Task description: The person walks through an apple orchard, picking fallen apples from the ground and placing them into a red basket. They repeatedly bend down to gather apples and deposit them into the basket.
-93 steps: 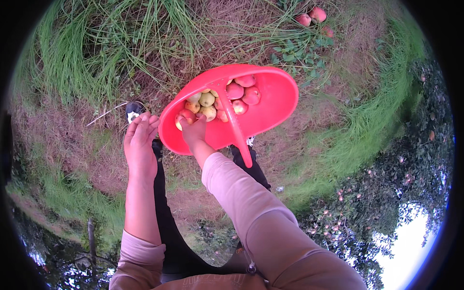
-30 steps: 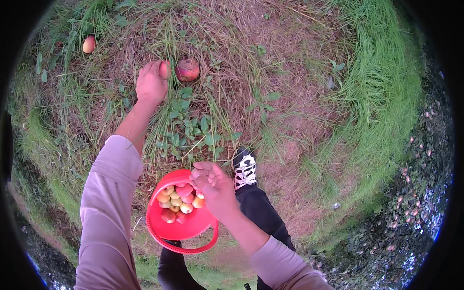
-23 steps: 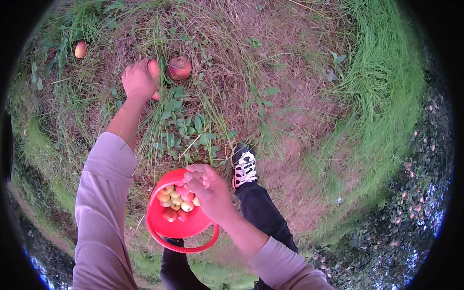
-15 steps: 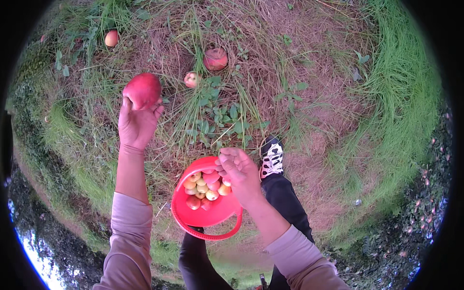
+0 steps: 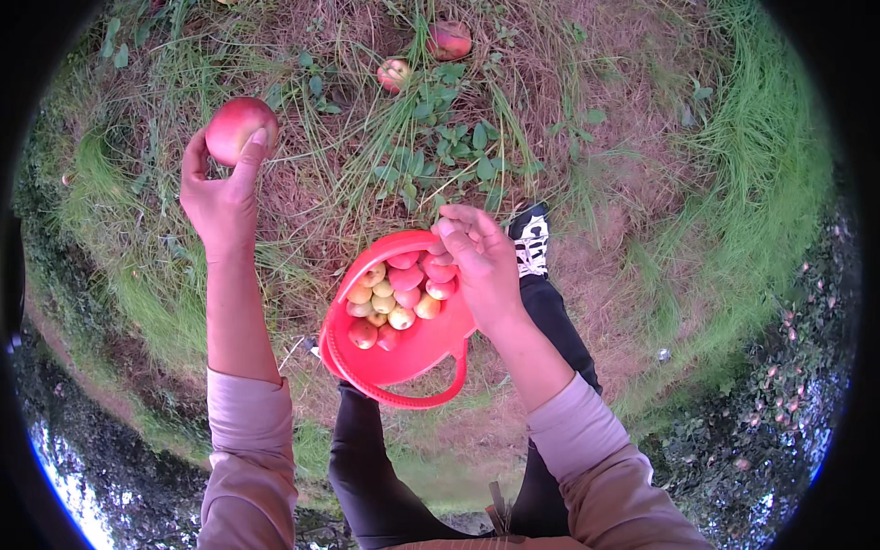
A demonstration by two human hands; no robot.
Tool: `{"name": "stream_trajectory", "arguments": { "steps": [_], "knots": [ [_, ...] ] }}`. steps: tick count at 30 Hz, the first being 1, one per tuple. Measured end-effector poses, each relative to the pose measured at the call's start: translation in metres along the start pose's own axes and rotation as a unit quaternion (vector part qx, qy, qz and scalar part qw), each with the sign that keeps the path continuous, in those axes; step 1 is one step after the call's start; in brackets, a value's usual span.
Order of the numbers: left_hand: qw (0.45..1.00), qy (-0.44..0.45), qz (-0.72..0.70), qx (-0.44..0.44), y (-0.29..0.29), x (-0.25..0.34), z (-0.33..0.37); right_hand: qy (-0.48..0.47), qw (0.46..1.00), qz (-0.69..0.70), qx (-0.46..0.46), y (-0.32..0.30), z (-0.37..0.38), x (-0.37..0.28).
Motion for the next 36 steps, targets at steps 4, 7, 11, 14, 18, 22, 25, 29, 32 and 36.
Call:
{"name": "stream_trajectory", "arguments": {
  "steps": [4, 7, 11, 14, 18, 22, 25, 29, 32, 36],
  "knots": [
    [0.991, -0.047, -0.098, -0.08, -0.025, 0.011, -0.026, 0.026, 0.999, -0.028, 0.002, 0.009, -0.005, 0.011],
    [0.956, -0.108, -0.173, -0.212, -0.018, 0.004, -0.083, 0.075, 0.997, 0.003, -0.031, 0.03, -0.014, 0.012],
    [0.902, -0.222, -0.208, -0.307, 0.009, -0.006, -0.181, 0.197, 0.972, -0.034, -0.125, 0.036, -0.019, 0.033],
    [0.861, -0.304, -0.187, -0.363, 0.038, -0.024, -0.251, 0.165, 0.935, -0.291, -0.114, 0.005, -0.025, 0.065],
    [0.846, -0.35, -0.056, -0.399, 0.077, -0.08, -0.328, 0.101, 0.881, -0.455, -0.079, -0.017, -0.021, 0.067],
    [0.868, -0.321, 0.018, -0.379, 0.118, -0.109, -0.347, 0.043, 0.966, -0.25, 0.042, -0.022, -0.005, 0.031],
    [0.915, -0.26, 0.054, -0.305, 0.141, -0.112, -0.336, 0.007, 0.977, -0.197, 0.08, -0.035, 0.003, 0.02],
    [0.932, -0.202, 0.13, -0.27, 0.161, -0.115, -0.324, 0.023, 0.983, -0.164, 0.076, -0.033, 0.0, 0.013],
    [0.917, -0.184, 0.2, -0.292, 0.17, -0.111, -0.321, 0.028, 0.991, -0.119, 0.056, -0.031, 0.001, 0.01],
    [0.88, -0.242, 0.201, -0.356, 0.168, -0.113, -0.316, 0.032, 0.992, -0.11, 0.05, -0.028, 0.003, 0.006]
  ]
}}
Point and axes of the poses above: each hand's wrist, its own z-axis towards the middle knuckle, its own y-axis out of the palm, x = y × z, the point moved 6 cm from there along z, towards the middle knuckle, and after that the axes turned 2 degrees about z, right-handed, at the moved point
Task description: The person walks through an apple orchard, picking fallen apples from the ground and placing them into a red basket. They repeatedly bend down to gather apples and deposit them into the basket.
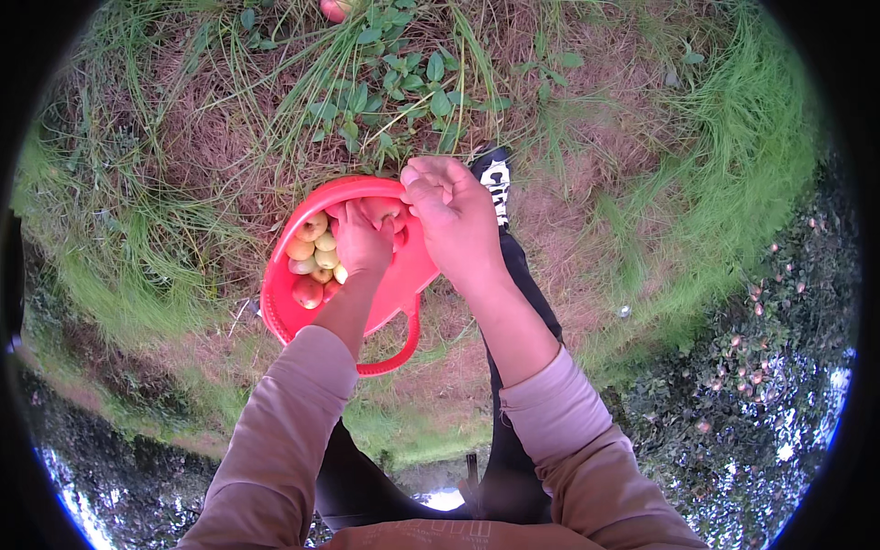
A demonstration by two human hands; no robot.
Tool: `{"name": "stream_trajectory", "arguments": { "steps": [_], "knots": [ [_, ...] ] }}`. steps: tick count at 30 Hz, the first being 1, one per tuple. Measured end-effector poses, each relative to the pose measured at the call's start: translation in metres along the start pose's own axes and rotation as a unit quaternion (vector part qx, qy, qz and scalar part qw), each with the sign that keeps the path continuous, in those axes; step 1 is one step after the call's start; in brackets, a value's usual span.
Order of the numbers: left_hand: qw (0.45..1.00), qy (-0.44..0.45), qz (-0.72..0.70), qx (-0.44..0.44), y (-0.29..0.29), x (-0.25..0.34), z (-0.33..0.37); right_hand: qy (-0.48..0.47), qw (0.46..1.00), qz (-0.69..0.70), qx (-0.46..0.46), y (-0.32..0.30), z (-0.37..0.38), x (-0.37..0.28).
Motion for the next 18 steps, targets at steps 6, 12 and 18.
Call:
{"name": "stream_trajectory", "arguments": {
  "steps": [6, 12, 18],
  "knots": [
    [0.939, 0.297, -0.122, 0.123, -0.092, 0.074, -0.033, -0.004, 0.999, 0.043, 0.025, -0.02, 0.006, -0.004],
    [0.903, 0.294, -0.096, 0.298, -0.21, 0.164, 0.107, 0.007, 0.997, 0.068, 0.034, -0.028, 0.011, -0.022],
    [0.931, 0.298, 0.139, 0.161, -0.191, 0.205, 0.24, 0.008, 0.99, 0.139, 0.0, -0.026, 0.016, -0.033]
  ]
}}
Point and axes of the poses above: each hand's wrist, its own z-axis towards the middle knuckle, its own y-axis out of the palm, x = y × z, the point moved 6 cm from there along z, towards the middle knuckle, and after that the axes turned 2 degrees about z, right-handed, at the moved point
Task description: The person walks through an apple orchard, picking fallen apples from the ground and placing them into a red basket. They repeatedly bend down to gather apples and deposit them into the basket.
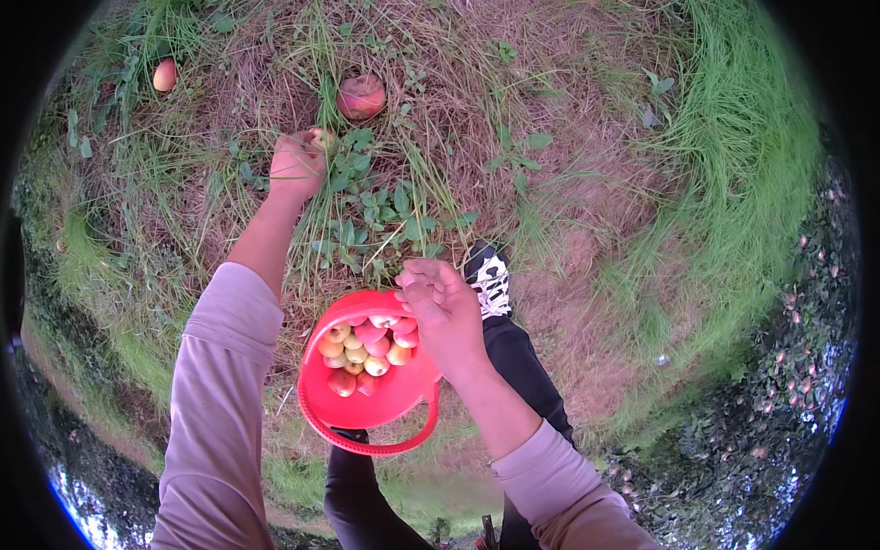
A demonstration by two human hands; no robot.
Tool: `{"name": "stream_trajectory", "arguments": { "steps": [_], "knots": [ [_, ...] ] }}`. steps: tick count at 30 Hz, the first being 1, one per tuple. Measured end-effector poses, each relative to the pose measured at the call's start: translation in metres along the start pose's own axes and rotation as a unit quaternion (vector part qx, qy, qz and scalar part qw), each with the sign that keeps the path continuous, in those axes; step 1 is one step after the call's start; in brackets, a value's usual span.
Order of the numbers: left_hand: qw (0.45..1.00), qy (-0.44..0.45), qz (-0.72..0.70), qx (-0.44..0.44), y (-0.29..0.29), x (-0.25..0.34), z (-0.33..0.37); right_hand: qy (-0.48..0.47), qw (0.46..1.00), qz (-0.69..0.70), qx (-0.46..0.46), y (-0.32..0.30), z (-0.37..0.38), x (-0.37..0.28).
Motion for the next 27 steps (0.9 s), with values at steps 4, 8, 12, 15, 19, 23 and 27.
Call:
{"name": "stream_trajectory", "arguments": {
  "steps": [4, 8, 12, 15, 19, 23, 27],
  "knots": [
    [0.987, -0.159, -0.003, -0.026, 0.03, 0.008, 0.01, -0.02, 1.0, -0.006, 0.003, -0.009, 0.001, -0.004],
    [0.98, -0.198, -0.001, 0.011, 0.024, 0.019, 0.007, -0.007, 1.0, -0.028, -0.004, -0.008, 0.0, -0.005],
    [0.973, -0.202, -0.031, 0.111, -0.004, -0.004, -0.005, 0.005, 0.999, -0.032, -0.022, 0.004, -0.005, -0.005],
    [0.974, -0.057, -0.115, 0.187, -0.044, 0.002, -0.049, 0.005, 0.999, -0.041, -0.016, 0.005, -0.007, 0.001],
    [0.762, -0.119, -0.633, 0.069, -0.086, 0.013, -0.124, -0.006, 0.998, -0.062, -0.016, 0.003, -0.012, 0.013],
    [0.548, -0.051, -0.835, -0.002, -0.122, 0.017, -0.187, -0.004, 0.997, -0.074, -0.013, 0.014, -0.016, 0.018],
    [0.368, 0.006, -0.926, -0.078, -0.137, 0.017, -0.229, -0.009, 0.995, -0.096, -0.027, 0.025, -0.022, 0.027]
  ]
}}
Point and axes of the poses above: each hand's wrist, its own z-axis towards the middle knuckle, its own y-axis out of the palm, x = y × z, the point moved 6 cm from there along z, towards the middle knuckle, and after that the axes turned 2 degrees about z, right-handed, at the moved point
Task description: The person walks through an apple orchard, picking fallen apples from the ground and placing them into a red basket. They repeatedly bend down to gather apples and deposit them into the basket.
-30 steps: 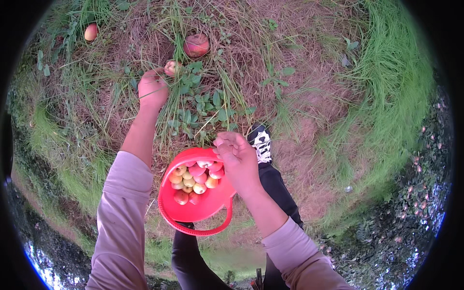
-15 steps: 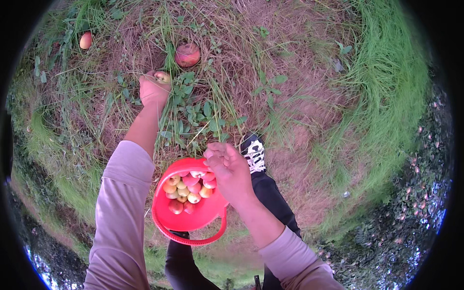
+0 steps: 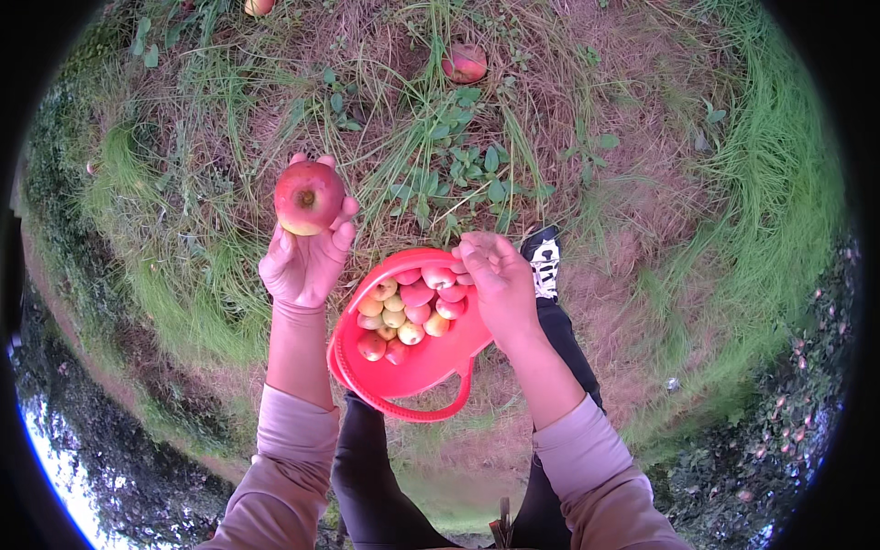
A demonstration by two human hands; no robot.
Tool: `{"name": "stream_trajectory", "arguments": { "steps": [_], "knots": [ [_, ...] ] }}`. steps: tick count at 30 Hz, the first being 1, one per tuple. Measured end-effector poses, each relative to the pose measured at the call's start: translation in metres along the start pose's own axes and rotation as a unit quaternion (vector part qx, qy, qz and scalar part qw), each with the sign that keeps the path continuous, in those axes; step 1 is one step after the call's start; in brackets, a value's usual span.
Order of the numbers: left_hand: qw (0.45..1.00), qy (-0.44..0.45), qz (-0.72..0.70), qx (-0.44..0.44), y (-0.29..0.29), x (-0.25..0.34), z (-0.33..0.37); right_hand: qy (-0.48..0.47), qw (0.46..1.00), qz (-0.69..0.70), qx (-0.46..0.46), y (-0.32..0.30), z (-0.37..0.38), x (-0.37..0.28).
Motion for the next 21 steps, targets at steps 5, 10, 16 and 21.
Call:
{"name": "stream_trajectory", "arguments": {
  "steps": [5, 10, 16, 21],
  "knots": [
    [0.988, -0.043, 0.097, 0.114, -0.014, -0.017, -0.037, 0.003, 0.998, 0.003, -0.061, 0.019, -0.011, 0.008],
    [0.921, -0.081, 0.244, 0.293, -0.024, -0.06, -0.076, -0.07, 0.979, -0.081, -0.175, 0.046, -0.031, 0.017],
    [0.879, -0.127, 0.158, 0.431, -0.039, -0.113, -0.151, 0.017, 0.932, -0.203, -0.3, 0.058, -0.053, 0.063],
    [0.84, -0.252, 0.13, 0.462, -0.059, -0.15, -0.216, 0.123, 0.884, -0.36, -0.271, 0.036, -0.055, 0.117]
  ]
}}
Point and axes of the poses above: each hand's wrist, its own z-axis towards the middle knuckle, its own y-axis out of the palm, x = y × z, the point moved 6 cm from there along z, towards the middle knuckle, and after that the axes turned 2 degrees about z, right-handed, at the moved point
